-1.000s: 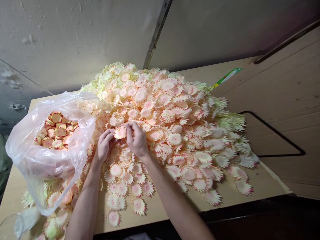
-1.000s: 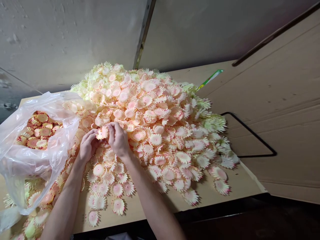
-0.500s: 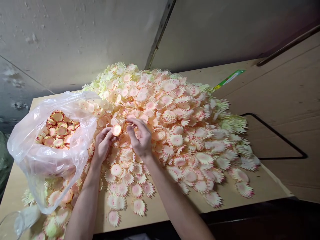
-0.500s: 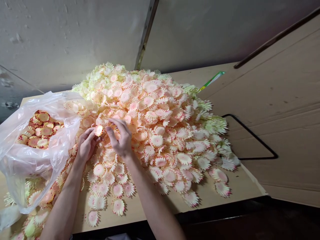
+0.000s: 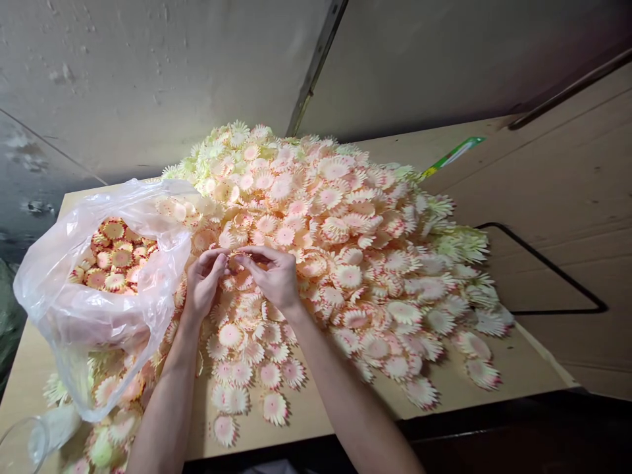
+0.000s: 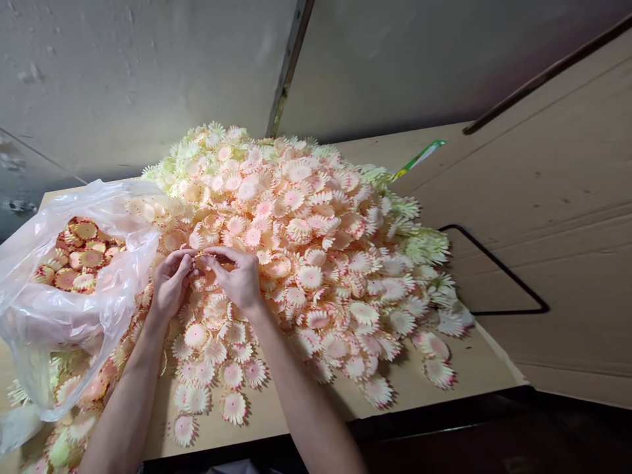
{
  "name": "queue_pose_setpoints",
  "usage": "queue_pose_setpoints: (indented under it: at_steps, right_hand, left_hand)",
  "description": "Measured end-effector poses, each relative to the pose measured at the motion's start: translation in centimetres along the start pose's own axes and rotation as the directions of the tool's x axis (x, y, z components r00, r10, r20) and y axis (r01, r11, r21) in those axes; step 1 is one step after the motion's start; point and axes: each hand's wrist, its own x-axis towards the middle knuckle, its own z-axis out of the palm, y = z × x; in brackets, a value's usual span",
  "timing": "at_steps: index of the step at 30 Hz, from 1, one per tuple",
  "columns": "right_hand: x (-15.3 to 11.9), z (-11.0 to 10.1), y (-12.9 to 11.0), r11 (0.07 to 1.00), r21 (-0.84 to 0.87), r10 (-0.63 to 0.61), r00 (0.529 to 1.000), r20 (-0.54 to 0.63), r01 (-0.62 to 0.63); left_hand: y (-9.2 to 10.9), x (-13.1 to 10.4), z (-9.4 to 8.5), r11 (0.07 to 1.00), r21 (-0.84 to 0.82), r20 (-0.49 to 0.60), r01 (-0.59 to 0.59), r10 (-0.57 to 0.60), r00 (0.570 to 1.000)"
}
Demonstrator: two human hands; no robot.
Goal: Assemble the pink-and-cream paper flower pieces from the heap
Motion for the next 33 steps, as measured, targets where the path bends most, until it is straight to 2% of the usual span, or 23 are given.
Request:
queue_pose_setpoints:
  at_steps: [6, 14, 18, 23, 25, 27, 29, 31, 33]
  right_hand:
    - [-0.1, -0.1, 0.5, 0.994, -0.083, -0.067, 0.998, 0.018, 0.068]
    - [-0.2, 0.0, -0.7, 0.976, -0.199, -0.091, 0.996, -0.022, 0.085]
    - [-0.2, 0.4, -0.4, 0.975, -0.211, -0.101, 0.984, -0.148, 0.068]
    - [0.7, -0.3, 0.4, 0.998, 0.068, 0.02, 0.939, -0.344, 0.004]
    - [1.0, -0.7, 0.4, 0.999, 0.009, -0.025, 0.915, -0.402, 0.032]
    - [1.0, -0.9, 0.1, 0.987, -0.134, -0.135, 0.914, -0.383, 0.09]
    - [0.8, -0.8, -0.3, 0.954, -0.252, -0.237, 0.919, -0.314, 0.16]
    - [0.4, -0.6, -0.6, 0.933, -0.285, -0.282, 0.937, -0.207, 0.218]
    - [0.1, -0.3, -0.8, 0.943, -0.232, -0.263, 0.962, -0.074, 0.24]
  left_hand:
    - [-0.3, 0.0, -0.1, 1.0, 0.019, 0.07, 0.01, -0.012, 0.997]
    - [-0.2, 0.0, 0.1, 0.999, 0.036, 0.084, 0.041, -0.044, 0.995]
    - [-0.6, 0.1, 0.2, 0.999, 0.004, 0.07, 0.043, -0.043, 0.997]
    - [-1.1, 0.3, -0.6, 1.0, -0.02, 0.003, 0.009, -0.009, 1.0]
    - [-0.9, 0.3, -0.6, 0.998, -0.055, -0.04, -0.01, 0.008, 0.999]
    - [-0.6, 0.3, -0.4, 0.997, -0.077, -0.054, -0.006, 0.002, 0.999]
    - [-0.2, 0.3, 0.0, 0.996, -0.084, -0.053, 0.006, -0.01, 0.999]
    - [0.0, 0.2, 0.2, 0.996, -0.086, -0.04, 0.007, -0.011, 0.999]
    - [0.0, 0.2, 0.2, 0.996, -0.09, -0.014, 0.002, -0.004, 1.0]
